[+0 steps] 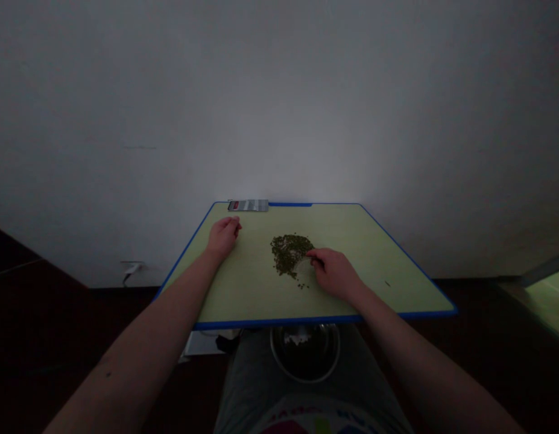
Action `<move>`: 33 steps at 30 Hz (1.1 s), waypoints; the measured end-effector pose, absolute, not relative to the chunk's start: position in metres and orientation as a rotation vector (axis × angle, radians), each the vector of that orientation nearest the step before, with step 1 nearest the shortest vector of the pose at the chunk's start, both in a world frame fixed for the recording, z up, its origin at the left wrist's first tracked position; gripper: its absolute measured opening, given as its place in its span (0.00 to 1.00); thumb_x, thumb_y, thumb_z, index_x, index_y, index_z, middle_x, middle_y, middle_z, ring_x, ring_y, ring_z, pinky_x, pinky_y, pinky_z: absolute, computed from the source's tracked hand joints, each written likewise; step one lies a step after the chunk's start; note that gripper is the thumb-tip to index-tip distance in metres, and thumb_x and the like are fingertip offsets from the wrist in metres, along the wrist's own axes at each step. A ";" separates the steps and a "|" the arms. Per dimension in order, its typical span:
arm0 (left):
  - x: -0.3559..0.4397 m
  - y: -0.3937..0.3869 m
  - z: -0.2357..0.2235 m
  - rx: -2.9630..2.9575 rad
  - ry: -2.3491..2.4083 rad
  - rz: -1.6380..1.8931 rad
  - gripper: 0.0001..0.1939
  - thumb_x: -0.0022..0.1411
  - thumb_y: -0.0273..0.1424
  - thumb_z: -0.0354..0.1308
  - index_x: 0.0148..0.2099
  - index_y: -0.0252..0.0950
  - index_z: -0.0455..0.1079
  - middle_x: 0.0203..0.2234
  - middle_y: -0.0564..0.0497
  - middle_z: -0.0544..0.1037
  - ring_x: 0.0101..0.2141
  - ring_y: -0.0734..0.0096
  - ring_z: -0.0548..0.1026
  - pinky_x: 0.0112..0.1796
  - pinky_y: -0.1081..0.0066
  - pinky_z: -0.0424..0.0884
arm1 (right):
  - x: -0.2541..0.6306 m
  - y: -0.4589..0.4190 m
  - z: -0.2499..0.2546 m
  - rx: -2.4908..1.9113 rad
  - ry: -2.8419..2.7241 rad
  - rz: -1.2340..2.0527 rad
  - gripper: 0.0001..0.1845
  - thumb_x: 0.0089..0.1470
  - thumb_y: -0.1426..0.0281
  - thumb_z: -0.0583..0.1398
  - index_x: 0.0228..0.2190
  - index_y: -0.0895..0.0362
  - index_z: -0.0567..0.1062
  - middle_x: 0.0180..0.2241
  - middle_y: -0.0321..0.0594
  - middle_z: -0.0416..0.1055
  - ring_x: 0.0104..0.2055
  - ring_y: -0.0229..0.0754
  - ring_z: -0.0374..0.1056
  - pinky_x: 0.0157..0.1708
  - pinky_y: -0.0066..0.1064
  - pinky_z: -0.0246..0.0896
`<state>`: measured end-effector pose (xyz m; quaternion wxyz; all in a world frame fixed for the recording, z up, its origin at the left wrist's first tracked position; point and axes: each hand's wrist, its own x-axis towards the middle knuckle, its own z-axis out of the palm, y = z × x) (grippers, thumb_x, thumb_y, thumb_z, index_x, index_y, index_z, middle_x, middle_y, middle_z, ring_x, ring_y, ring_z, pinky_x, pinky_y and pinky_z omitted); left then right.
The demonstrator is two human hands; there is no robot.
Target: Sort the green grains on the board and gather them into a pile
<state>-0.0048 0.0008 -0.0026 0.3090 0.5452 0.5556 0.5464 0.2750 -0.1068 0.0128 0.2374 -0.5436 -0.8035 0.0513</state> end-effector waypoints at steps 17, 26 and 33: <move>-0.006 0.002 -0.007 1.475 1.442 1.462 0.17 0.53 0.43 0.49 0.22 0.35 0.63 0.11 0.57 0.61 0.14 0.80 0.57 0.16 0.76 0.53 | 0.264 -0.096 0.012 -1.297 -2.290 0.282 0.17 0.51 0.78 0.51 0.42 0.58 0.72 0.41 0.43 0.72 0.42 0.41 0.65 0.44 0.32 0.57; -0.003 -0.001 -0.003 1.464 1.464 1.458 0.17 0.53 0.43 0.50 0.22 0.35 0.63 0.11 0.57 0.61 0.14 0.79 0.58 0.17 0.76 0.54 | 0.255 -0.100 0.016 -1.154 -2.403 0.371 0.17 0.50 0.80 0.52 0.40 0.58 0.72 0.41 0.41 0.71 0.42 0.40 0.64 0.43 0.31 0.56; -0.004 0.002 -0.006 1.446 1.438 1.466 0.17 0.53 0.42 0.50 0.21 0.35 0.63 0.11 0.57 0.60 0.13 0.79 0.57 0.17 0.75 0.52 | 0.256 -0.108 0.020 -1.137 -2.474 0.418 0.17 0.50 0.78 0.52 0.41 0.57 0.73 0.39 0.41 0.72 0.41 0.40 0.66 0.41 0.31 0.57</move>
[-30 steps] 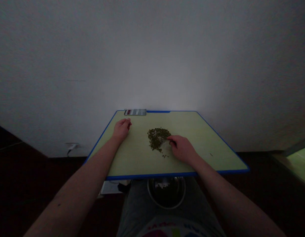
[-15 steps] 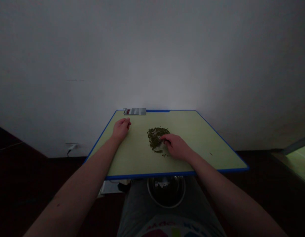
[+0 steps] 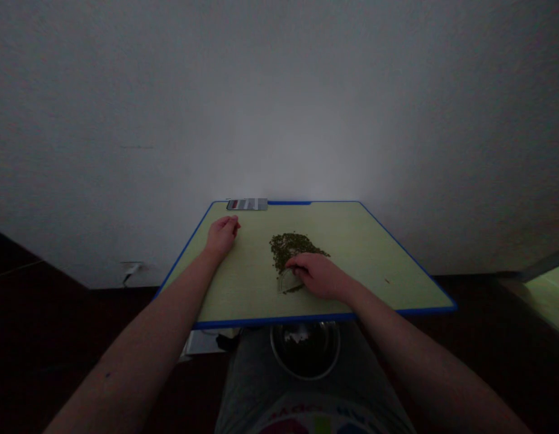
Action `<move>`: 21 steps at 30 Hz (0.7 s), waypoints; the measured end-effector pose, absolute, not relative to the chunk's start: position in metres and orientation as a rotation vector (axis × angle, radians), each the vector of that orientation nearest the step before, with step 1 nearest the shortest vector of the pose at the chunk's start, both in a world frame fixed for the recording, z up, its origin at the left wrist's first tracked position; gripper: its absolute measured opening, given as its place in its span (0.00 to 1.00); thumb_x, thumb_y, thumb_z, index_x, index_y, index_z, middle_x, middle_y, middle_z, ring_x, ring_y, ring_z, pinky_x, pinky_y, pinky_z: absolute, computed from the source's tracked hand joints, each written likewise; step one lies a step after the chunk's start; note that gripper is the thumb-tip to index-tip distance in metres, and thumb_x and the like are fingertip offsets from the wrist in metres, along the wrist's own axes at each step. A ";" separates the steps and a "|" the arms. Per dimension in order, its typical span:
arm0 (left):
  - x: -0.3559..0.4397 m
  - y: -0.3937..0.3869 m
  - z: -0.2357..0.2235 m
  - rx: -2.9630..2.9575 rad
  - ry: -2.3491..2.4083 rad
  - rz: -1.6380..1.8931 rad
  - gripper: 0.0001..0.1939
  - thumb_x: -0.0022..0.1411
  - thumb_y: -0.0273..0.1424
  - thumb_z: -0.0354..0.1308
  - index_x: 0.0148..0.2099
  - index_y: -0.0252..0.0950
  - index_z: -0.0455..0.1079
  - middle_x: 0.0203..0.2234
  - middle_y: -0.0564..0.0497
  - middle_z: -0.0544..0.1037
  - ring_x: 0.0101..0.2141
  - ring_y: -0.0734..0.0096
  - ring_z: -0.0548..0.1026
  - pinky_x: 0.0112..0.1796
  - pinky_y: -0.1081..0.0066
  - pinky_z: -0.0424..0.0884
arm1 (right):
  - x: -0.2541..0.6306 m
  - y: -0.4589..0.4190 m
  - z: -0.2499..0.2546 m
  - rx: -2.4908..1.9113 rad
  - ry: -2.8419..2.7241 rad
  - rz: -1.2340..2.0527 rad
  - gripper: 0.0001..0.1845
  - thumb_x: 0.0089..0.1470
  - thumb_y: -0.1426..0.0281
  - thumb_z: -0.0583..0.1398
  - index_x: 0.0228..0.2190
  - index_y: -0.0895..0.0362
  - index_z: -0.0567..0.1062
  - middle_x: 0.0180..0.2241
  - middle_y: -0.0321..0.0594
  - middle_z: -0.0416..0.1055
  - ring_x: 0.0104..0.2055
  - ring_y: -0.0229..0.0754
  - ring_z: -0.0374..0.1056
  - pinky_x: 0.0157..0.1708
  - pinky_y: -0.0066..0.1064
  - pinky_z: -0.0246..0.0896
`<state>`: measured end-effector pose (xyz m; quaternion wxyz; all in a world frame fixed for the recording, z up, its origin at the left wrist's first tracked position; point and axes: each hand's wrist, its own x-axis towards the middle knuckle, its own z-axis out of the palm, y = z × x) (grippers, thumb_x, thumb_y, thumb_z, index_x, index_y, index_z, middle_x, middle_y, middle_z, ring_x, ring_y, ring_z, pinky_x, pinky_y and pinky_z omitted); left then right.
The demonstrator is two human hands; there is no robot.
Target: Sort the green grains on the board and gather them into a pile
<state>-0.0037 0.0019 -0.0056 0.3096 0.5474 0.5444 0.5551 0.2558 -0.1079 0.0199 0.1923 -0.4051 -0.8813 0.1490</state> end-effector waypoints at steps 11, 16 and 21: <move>-0.003 -0.001 -0.004 1.457 1.474 1.463 0.17 0.53 0.42 0.50 0.22 0.35 0.64 0.11 0.57 0.61 0.14 0.79 0.57 0.17 0.75 0.54 | 0.276 -0.126 0.019 -1.231 -2.499 0.501 0.18 0.51 0.73 0.53 0.43 0.56 0.73 0.41 0.42 0.73 0.42 0.43 0.68 0.42 0.33 0.59; -0.003 -0.001 -0.004 1.471 1.463 1.467 0.17 0.53 0.43 0.49 0.21 0.35 0.64 0.12 0.56 0.61 0.14 0.79 0.58 0.17 0.75 0.54 | 0.286 -0.132 0.018 -1.258 -2.423 0.621 0.18 0.50 0.74 0.54 0.43 0.56 0.73 0.40 0.41 0.74 0.40 0.42 0.68 0.40 0.33 0.61; -0.003 -0.001 -0.003 1.445 1.453 1.466 0.17 0.53 0.42 0.49 0.21 0.35 0.63 0.12 0.56 0.60 0.14 0.78 0.58 0.17 0.75 0.54 | 0.292 -0.138 0.019 -1.270 -2.354 0.735 0.17 0.51 0.73 0.53 0.42 0.56 0.73 0.40 0.41 0.73 0.41 0.43 0.68 0.41 0.35 0.61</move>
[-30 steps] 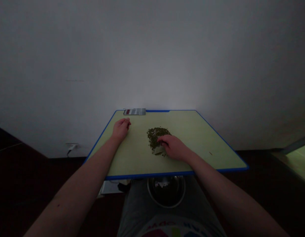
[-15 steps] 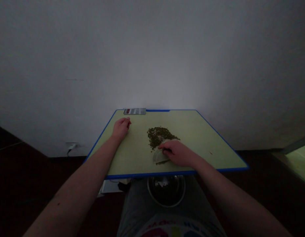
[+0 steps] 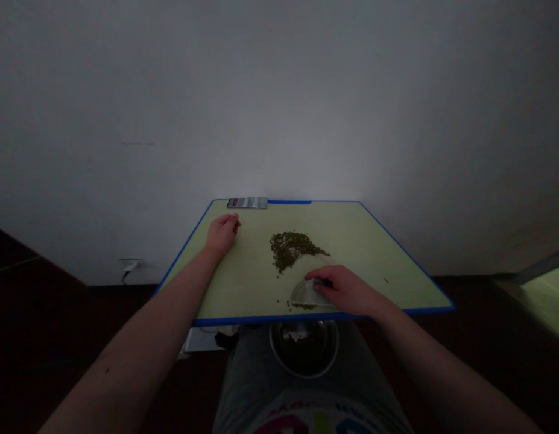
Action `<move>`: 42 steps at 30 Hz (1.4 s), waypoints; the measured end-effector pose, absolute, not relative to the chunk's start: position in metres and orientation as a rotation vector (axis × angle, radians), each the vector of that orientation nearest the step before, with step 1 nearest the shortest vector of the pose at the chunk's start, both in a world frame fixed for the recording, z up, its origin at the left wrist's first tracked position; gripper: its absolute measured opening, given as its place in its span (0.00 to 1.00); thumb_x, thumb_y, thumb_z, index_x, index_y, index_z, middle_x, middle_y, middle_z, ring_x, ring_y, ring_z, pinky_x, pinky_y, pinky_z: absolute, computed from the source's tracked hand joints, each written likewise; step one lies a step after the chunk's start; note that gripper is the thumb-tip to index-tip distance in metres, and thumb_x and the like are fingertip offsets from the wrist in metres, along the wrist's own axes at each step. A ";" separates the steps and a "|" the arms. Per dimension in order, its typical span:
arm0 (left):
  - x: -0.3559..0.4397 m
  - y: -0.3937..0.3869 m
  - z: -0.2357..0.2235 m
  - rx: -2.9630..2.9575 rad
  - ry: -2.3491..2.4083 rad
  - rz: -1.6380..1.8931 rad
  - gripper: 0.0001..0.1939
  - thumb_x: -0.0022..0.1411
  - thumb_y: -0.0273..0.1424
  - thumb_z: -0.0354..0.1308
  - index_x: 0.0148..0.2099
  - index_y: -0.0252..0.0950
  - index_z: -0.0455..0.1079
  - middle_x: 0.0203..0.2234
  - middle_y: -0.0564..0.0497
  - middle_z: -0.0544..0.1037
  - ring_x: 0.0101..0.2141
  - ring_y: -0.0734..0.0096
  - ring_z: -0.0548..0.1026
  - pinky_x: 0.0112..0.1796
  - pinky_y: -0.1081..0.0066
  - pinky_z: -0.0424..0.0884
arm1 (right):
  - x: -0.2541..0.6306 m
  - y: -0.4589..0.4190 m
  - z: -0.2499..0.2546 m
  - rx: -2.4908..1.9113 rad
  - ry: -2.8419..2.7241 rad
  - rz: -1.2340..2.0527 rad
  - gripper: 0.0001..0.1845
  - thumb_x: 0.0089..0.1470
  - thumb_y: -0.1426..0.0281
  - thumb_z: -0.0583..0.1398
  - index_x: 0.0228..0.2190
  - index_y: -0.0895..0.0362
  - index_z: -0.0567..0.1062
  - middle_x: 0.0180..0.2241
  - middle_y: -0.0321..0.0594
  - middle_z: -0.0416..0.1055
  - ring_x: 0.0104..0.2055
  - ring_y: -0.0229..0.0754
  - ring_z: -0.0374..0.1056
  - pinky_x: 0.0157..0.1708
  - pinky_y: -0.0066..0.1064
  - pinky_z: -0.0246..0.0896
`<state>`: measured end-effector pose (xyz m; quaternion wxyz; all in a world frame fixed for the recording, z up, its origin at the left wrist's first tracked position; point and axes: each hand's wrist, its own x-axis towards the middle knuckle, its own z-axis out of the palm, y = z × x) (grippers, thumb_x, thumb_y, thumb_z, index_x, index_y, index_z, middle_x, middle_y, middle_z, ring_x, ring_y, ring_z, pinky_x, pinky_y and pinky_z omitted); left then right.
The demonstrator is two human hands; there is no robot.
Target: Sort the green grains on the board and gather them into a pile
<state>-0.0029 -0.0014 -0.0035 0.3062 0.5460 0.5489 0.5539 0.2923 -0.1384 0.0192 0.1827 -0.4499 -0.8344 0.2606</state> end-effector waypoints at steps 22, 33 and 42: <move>-0.006 0.002 -0.007 1.462 1.451 1.468 0.17 0.53 0.43 0.49 0.22 0.35 0.63 0.11 0.57 0.60 0.14 0.79 0.57 0.16 0.76 0.53 | 0.312 -0.150 0.019 -1.261 -2.301 0.854 0.15 0.50 0.73 0.54 0.41 0.56 0.74 0.39 0.41 0.73 0.41 0.43 0.68 0.42 0.36 0.61; -0.005 0.002 -0.006 1.477 1.451 1.462 0.17 0.53 0.44 0.49 0.22 0.36 0.63 0.11 0.57 0.60 0.14 0.78 0.57 0.17 0.75 0.53 | 0.315 -0.148 0.015 -1.239 -2.258 0.896 0.14 0.51 0.71 0.54 0.40 0.56 0.73 0.38 0.41 0.73 0.40 0.42 0.67 0.41 0.36 0.61; -0.004 0.002 -0.008 1.463 1.454 1.451 0.18 0.53 0.45 0.49 0.23 0.36 0.63 0.12 0.56 0.61 0.15 0.78 0.58 0.17 0.75 0.54 | 0.265 -0.119 0.026 -1.134 -2.344 0.629 0.16 0.51 0.76 0.53 0.41 0.55 0.72 0.38 0.38 0.73 0.39 0.39 0.66 0.40 0.31 0.58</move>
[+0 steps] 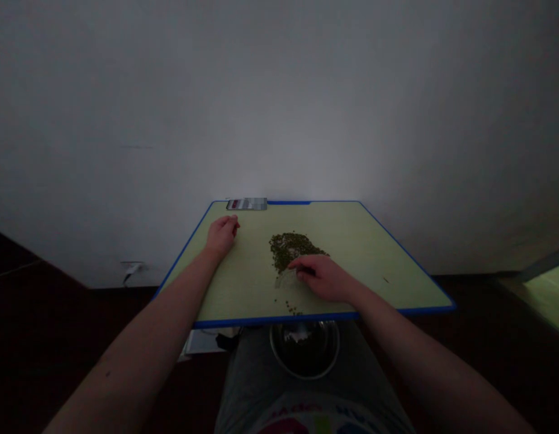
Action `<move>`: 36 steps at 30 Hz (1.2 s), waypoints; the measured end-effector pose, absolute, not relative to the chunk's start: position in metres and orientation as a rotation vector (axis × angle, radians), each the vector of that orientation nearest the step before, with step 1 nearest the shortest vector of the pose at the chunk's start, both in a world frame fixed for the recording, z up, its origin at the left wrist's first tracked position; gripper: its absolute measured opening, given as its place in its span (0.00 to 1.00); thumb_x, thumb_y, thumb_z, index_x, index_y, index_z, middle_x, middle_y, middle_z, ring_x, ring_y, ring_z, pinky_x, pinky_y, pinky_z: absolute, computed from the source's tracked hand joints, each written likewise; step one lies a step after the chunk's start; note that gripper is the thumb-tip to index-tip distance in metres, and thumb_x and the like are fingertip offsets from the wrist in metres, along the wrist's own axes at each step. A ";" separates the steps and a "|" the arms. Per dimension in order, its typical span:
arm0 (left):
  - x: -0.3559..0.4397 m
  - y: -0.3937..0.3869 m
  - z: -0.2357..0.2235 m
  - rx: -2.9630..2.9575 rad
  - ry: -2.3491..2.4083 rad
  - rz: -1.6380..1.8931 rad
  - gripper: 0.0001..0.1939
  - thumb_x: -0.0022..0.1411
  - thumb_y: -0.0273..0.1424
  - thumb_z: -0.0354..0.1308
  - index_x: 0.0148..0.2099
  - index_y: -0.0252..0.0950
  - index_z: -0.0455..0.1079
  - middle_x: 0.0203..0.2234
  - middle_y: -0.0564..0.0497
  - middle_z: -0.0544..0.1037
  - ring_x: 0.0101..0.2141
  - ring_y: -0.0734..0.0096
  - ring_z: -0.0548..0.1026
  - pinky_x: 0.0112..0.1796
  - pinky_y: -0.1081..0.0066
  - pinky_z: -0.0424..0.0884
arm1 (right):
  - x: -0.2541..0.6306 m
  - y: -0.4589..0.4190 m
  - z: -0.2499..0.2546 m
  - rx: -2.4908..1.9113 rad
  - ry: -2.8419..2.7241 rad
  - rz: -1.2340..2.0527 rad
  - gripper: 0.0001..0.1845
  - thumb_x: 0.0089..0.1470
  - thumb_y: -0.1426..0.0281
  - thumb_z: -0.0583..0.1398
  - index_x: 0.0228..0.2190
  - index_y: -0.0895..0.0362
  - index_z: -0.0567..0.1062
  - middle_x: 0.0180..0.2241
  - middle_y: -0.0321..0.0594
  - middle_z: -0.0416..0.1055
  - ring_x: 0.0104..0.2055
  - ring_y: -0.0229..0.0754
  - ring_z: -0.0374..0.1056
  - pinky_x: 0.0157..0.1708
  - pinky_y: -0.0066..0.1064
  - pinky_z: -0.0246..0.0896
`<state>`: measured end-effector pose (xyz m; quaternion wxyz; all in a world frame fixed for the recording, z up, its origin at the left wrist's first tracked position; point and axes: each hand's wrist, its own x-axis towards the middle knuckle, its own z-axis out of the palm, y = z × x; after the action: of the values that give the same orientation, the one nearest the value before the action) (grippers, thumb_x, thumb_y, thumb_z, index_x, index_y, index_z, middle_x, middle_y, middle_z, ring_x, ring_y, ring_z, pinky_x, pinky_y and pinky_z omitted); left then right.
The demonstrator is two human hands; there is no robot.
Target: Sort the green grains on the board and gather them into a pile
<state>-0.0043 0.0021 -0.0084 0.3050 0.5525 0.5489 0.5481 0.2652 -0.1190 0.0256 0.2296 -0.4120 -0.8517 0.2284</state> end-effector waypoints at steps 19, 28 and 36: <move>-0.002 0.001 -0.005 1.459 1.438 1.466 0.18 0.53 0.44 0.50 0.22 0.35 0.64 0.11 0.56 0.60 0.14 0.79 0.57 0.16 0.76 0.53 | 0.249 -0.121 0.030 -0.873 -2.606 0.675 0.17 0.51 0.77 0.52 0.41 0.54 0.74 0.40 0.38 0.72 0.43 0.38 0.66 0.44 0.29 0.56; 0.000 -0.003 -0.002 1.481 1.458 1.451 0.17 0.54 0.42 0.49 0.21 0.35 0.63 0.12 0.57 0.60 0.15 0.80 0.57 0.17 0.76 0.53 | 0.272 -0.131 0.023 -1.082 -2.520 0.705 0.17 0.50 0.77 0.52 0.41 0.55 0.73 0.40 0.39 0.73 0.43 0.40 0.66 0.44 0.32 0.57; -0.002 0.000 -0.005 1.470 1.451 1.457 0.17 0.53 0.42 0.49 0.22 0.35 0.63 0.11 0.57 0.60 0.14 0.79 0.58 0.17 0.76 0.53 | 0.285 -0.133 0.021 -1.107 -2.450 0.814 0.16 0.50 0.76 0.53 0.41 0.55 0.73 0.36 0.37 0.73 0.37 0.38 0.67 0.38 0.28 0.59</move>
<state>-0.0024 -0.0001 -0.0049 0.3020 0.5544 0.5472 0.5495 0.2850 -0.1331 0.0209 0.1653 -0.3887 -0.8602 0.2857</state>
